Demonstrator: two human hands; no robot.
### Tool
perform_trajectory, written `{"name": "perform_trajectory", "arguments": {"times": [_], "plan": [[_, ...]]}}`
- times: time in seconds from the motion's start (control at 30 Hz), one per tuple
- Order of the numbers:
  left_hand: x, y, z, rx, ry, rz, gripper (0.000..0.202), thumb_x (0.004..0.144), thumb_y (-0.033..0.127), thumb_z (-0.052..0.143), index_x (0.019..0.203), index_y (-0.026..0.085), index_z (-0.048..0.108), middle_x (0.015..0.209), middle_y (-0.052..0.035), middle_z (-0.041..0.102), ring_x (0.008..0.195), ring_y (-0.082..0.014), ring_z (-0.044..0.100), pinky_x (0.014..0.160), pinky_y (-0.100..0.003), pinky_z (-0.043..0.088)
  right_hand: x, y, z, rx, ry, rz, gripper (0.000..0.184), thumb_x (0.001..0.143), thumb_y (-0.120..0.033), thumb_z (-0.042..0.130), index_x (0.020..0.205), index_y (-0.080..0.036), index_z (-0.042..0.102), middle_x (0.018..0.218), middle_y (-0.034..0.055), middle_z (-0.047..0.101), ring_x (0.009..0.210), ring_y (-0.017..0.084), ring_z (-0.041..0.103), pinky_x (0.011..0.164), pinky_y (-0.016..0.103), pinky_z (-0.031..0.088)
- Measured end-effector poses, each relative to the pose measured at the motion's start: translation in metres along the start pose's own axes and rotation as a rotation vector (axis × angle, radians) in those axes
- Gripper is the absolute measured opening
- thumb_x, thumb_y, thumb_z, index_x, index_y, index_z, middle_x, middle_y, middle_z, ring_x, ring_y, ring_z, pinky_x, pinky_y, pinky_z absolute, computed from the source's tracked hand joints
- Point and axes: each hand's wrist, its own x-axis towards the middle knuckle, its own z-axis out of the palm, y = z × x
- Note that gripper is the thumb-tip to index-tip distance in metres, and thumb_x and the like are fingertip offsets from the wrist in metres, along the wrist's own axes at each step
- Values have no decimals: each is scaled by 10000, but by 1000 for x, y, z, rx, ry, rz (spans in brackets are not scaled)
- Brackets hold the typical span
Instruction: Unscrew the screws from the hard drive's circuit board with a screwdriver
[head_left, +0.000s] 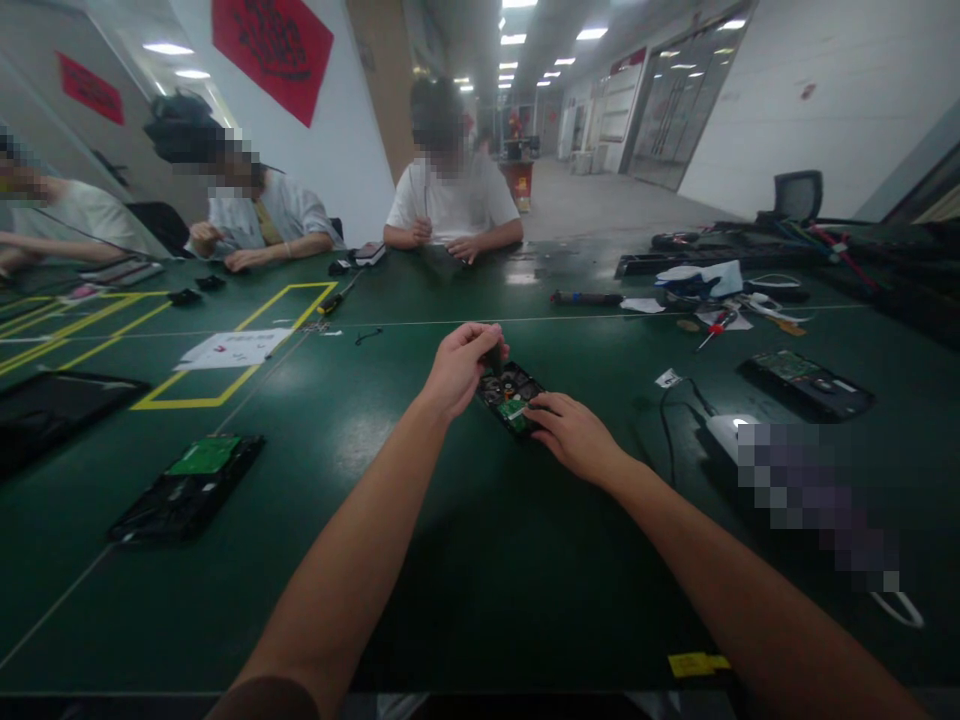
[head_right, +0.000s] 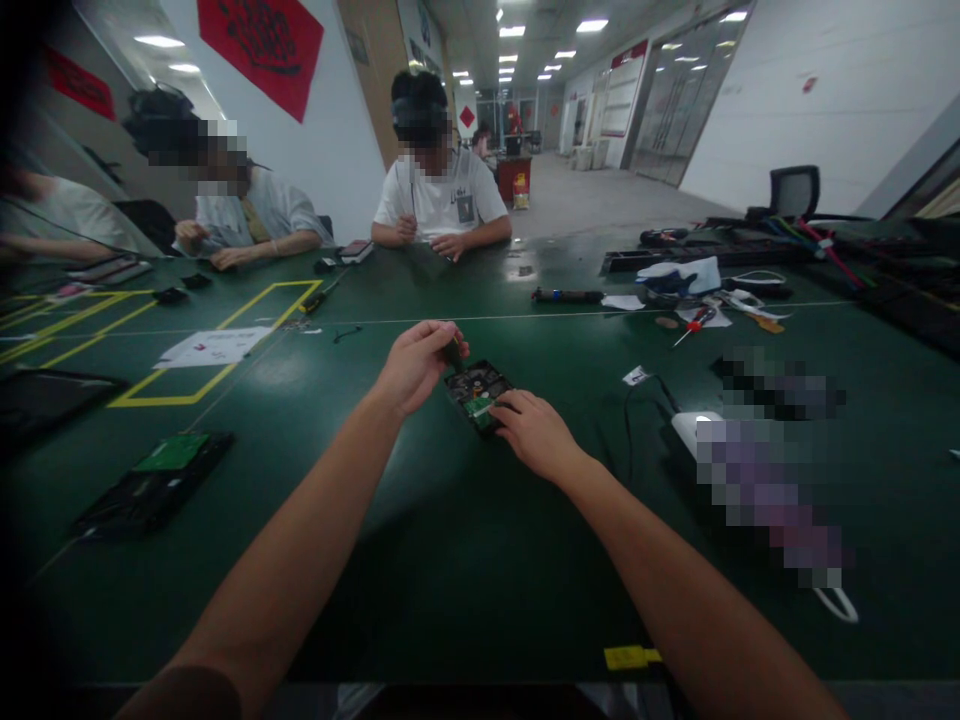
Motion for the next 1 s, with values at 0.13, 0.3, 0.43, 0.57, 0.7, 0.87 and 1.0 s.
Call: {"name": "perform_trajectory", "arguments": {"times": [0.13, 0.3, 0.43, 0.57, 0.7, 0.87, 1.0], "plan": [[-1, 5, -1, 156, 34, 26, 206, 837, 375, 777, 883, 175, 770, 948, -54, 695, 844, -144, 604, 733, -259, 470, 0, 1, 1, -2, 3, -11, 318, 966, -177, 633, 1279, -211, 677, 1363, 133, 629, 1287, 313, 575, 1082, 559, 499], [-4, 4, 4, 37, -23, -32, 201, 881, 364, 714, 960, 182, 739, 886, -55, 694, 827, -162, 641, 786, -304, 510, 1, 0, 1, 4, 7, -15, 328, 961, -176, 637, 1285, -215, 673, 1353, 136, 633, 1280, 313, 578, 1075, 561, 503], [-4, 0, 9, -49, -6, -3, 143, 919, 314, 636, 930, 184, 695, 828, -38, 656, 774, -143, 630, 774, -294, 516, 1, -1, -1, -4, 3, -18, 315, 965, -180, 635, 1277, -199, 674, 1350, 143, 633, 1281, 319, 576, 1078, 558, 504], [-2, -4, 14, -104, 24, 12, 159, 928, 279, 579, 833, 178, 657, 768, -18, 573, 712, -124, 569, 695, -259, 483, 1, -1, -1, 13, 8, -14, 315, 958, -170, 639, 1269, -204, 681, 1354, 145, 635, 1273, 318, 585, 1074, 567, 505], [-1, -6, 16, -60, 10, 29, 195, 914, 267, 574, 738, 186, 593, 707, -8, 521, 653, -127, 514, 636, -255, 442, 1, -1, -1, 17, 11, -8, 322, 953, -169, 641, 1269, -207, 687, 1348, 142, 640, 1280, 320, 582, 1087, 562, 499], [0, -10, 13, 26, -13, 61, 279, 921, 387, 678, 761, 192, 560, 721, 8, 523, 636, -112, 494, 656, -257, 434, 1, -1, -1, 8, 1, 0, 321, 965, -189, 631, 1280, -214, 686, 1354, 128, 637, 1298, 319, 569, 1098, 546, 497], [-1, -13, 12, 28, 36, 71, 247, 915, 400, 712, 898, 203, 563, 764, 17, 568, 657, -110, 523, 680, -259, 442, 0, -1, -1, 7, -9, 7, 329, 962, -181, 631, 1285, -210, 685, 1365, 131, 633, 1294, 317, 575, 1104, 556, 490]]}}
